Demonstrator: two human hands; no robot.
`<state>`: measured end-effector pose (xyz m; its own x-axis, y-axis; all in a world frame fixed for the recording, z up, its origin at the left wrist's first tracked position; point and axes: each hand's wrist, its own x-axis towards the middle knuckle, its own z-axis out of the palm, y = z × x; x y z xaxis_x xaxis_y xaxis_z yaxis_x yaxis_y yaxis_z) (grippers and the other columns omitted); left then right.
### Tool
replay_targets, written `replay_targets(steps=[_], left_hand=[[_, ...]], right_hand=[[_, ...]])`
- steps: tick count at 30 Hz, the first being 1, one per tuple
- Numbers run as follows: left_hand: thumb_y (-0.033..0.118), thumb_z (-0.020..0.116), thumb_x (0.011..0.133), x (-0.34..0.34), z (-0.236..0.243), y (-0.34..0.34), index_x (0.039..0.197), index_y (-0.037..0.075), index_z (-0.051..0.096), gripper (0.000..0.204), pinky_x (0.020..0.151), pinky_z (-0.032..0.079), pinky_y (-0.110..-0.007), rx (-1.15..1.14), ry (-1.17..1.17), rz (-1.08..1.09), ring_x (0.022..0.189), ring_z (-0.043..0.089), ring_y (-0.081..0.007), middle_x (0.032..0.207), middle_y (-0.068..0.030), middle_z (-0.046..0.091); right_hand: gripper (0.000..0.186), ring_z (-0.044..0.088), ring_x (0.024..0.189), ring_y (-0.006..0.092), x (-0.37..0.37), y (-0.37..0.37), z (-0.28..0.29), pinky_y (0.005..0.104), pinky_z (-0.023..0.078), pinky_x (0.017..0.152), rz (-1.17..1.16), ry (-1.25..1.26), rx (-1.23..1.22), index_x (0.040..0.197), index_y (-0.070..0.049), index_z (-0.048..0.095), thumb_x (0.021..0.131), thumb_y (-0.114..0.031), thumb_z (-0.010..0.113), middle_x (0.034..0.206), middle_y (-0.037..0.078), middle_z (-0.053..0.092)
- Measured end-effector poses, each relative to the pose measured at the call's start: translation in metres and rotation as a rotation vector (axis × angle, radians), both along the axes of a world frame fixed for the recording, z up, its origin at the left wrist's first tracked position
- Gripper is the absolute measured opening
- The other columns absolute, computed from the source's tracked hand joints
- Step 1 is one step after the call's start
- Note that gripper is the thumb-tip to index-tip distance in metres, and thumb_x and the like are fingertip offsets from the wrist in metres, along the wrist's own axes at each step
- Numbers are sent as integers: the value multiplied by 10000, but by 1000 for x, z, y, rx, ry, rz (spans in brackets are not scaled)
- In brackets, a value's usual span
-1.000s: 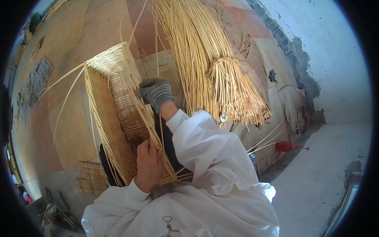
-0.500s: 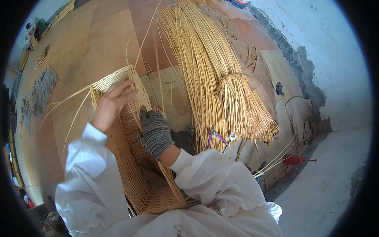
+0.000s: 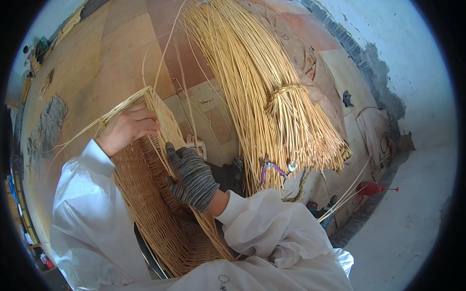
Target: The person weaves a rectangular basket using thin wooden strips, securing the structure with a hammer and cutting excess material with pliers. The person works on the basket's sides and top, trimming protruding ends to finish the edges.
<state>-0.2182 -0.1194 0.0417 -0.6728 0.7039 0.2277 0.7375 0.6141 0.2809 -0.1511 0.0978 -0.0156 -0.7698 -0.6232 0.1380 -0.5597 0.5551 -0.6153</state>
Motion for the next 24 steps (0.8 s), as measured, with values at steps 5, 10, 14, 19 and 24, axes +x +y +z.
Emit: replay_targets(steps=[5,10,14,19,24], left_hand=[[146,679,726,5,-1,8,810,48,586,159,695,463,-353,-6,78,32,814,556,-257,847,-70,583],[146,713,688,35,-11,26,719,57,556,184,614,420,-363,36,126,394,695,514,-276,683,-65,533],[184,750,617,39,10,51,678,82,588,200,695,396,-353,-2,444,447,719,514,-243,684,-47,533],[152,751,618,46,-8,72,720,91,651,155,715,410,-353,247,379,637,708,521,-231,703,-38,552],[-26,613,757,50,-12,74,965,50,649,223,746,462,-320,457,39,500,822,587,-258,933,-86,644]], right_hand=[[765,522,1002,378,-1,6,-2,397,455,872,7,-29,-55,1348,4,361,709,-256,693,1155,245,503],[611,540,982,366,-2,4,-11,395,459,847,-48,48,-190,1273,20,447,760,-227,668,1111,251,531],[394,588,900,321,-12,-8,10,359,475,766,-235,-301,-256,1104,48,568,798,-187,649,1025,222,594],[329,612,821,315,-20,-17,-21,394,473,744,-449,-319,-530,989,-41,632,860,-332,550,855,153,639],[313,618,807,326,-22,-14,-31,382,480,718,-275,-466,-800,942,-40,643,864,-330,557,902,155,648]])
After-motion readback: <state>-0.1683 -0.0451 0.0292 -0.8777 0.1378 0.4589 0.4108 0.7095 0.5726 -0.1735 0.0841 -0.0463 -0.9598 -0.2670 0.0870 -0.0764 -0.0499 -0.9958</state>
